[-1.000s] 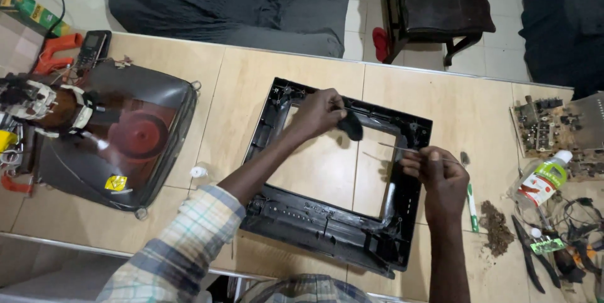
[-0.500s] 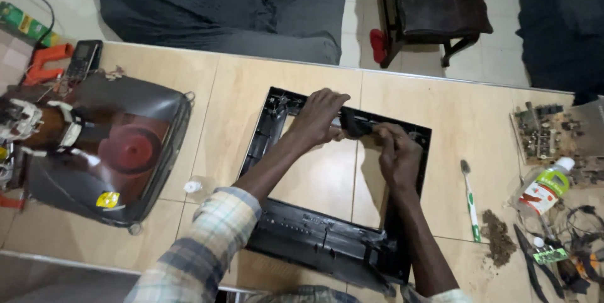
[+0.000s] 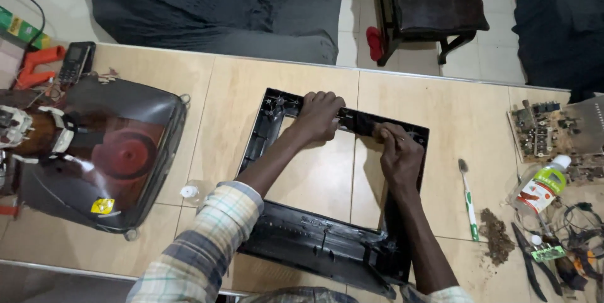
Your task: Cleaning the front bezel of a CRT monitor by scraping dirt from crevices and wiping surfaces.
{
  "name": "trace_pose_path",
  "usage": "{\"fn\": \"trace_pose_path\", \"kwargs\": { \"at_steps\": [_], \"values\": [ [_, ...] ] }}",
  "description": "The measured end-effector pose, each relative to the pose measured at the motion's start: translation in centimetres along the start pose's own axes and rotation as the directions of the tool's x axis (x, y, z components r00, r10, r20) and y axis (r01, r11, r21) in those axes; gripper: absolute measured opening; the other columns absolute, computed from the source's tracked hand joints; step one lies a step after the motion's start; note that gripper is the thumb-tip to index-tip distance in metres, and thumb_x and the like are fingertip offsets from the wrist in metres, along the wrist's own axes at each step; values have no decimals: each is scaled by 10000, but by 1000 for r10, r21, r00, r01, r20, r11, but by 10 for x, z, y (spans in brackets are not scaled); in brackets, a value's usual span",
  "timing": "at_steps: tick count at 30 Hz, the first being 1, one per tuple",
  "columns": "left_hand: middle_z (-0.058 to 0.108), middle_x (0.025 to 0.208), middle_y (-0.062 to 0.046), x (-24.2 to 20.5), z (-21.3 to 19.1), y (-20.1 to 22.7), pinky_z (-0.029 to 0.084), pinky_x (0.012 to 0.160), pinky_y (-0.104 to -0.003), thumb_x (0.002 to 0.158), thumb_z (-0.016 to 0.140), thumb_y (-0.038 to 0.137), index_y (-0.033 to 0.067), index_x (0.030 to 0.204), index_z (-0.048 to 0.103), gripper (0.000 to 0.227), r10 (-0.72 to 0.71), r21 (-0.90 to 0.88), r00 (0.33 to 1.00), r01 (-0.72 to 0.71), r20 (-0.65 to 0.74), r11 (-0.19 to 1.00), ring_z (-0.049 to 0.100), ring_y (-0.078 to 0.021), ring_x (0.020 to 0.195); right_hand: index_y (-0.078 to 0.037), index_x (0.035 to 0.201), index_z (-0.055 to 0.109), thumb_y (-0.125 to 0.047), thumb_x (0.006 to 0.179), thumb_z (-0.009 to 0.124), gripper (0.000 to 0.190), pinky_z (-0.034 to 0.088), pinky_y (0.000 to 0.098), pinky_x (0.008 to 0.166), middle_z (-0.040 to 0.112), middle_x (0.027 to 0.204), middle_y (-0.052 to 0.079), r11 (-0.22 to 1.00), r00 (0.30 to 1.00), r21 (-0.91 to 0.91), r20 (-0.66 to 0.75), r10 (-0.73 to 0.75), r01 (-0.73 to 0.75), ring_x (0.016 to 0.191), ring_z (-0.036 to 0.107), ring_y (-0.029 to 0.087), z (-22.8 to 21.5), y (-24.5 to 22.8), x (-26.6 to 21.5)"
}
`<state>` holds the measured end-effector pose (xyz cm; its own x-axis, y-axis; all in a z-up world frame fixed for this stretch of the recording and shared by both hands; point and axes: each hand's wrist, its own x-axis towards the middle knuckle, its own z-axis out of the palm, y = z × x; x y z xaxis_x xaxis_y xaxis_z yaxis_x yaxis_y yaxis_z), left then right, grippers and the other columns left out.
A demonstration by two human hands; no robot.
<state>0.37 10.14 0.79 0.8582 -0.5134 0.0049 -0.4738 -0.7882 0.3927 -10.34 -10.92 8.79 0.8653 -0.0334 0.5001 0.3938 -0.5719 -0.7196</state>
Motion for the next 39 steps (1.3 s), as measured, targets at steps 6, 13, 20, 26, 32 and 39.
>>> {"fn": "trace_pose_path", "kwargs": {
  "at_steps": [6,13,20,26,32,39],
  "values": [
    [545,1106,-66,-4,-16,14,303,1011,-511,686,868,470,205,1282,534,733,-37,-35,999,38,26,999,521,-327,1129,-74,1028,757,-66,1062,619,143,582,441,733,758,868,135,1000,1000,-6,22,-21,21,833,737,391,14,1,4],
    [541,1082,-68,-5,-20,22,307,1003,-495,788,824,279,182,1252,543,551,-63,-48,998,63,-9,997,520,-325,1104,-120,1032,754,-149,1077,614,149,593,455,690,761,860,85,983,995,-157,63,-81,90,795,735,352,14,3,7],
    [545,1088,-88,-11,-31,31,306,1031,-502,789,853,256,164,1202,543,525,-82,-34,996,81,-29,996,521,-335,1104,-120,1055,758,-68,1009,670,112,591,450,779,775,938,97,976,997,-211,50,-53,62,922,737,361,30,6,-6],
    [540,1105,-84,-11,-38,34,305,1041,-504,817,828,245,166,1188,537,477,-77,-15,997,77,-5,997,520,-330,1123,-75,1050,784,-56,1035,629,156,600,432,765,780,956,106,959,994,-261,44,-103,111,901,739,373,21,27,-10],
    [537,1092,-98,-18,-32,36,303,1035,-498,812,846,294,143,1203,539,520,-57,-26,997,56,-42,998,518,-339,1103,-100,1035,754,-59,1049,596,164,598,447,757,757,874,120,980,999,-195,-13,47,-49,882,734,360,5,0,-43],
    [569,1134,-143,-12,-32,34,306,1065,-536,812,859,312,108,1267,550,587,-55,4,998,55,-34,998,536,-372,1131,-22,999,741,-74,1105,527,244,648,392,746,742,885,179,899,896,169,-126,426,-403,817,751,292,-56,-48,-67]
  ]
}}
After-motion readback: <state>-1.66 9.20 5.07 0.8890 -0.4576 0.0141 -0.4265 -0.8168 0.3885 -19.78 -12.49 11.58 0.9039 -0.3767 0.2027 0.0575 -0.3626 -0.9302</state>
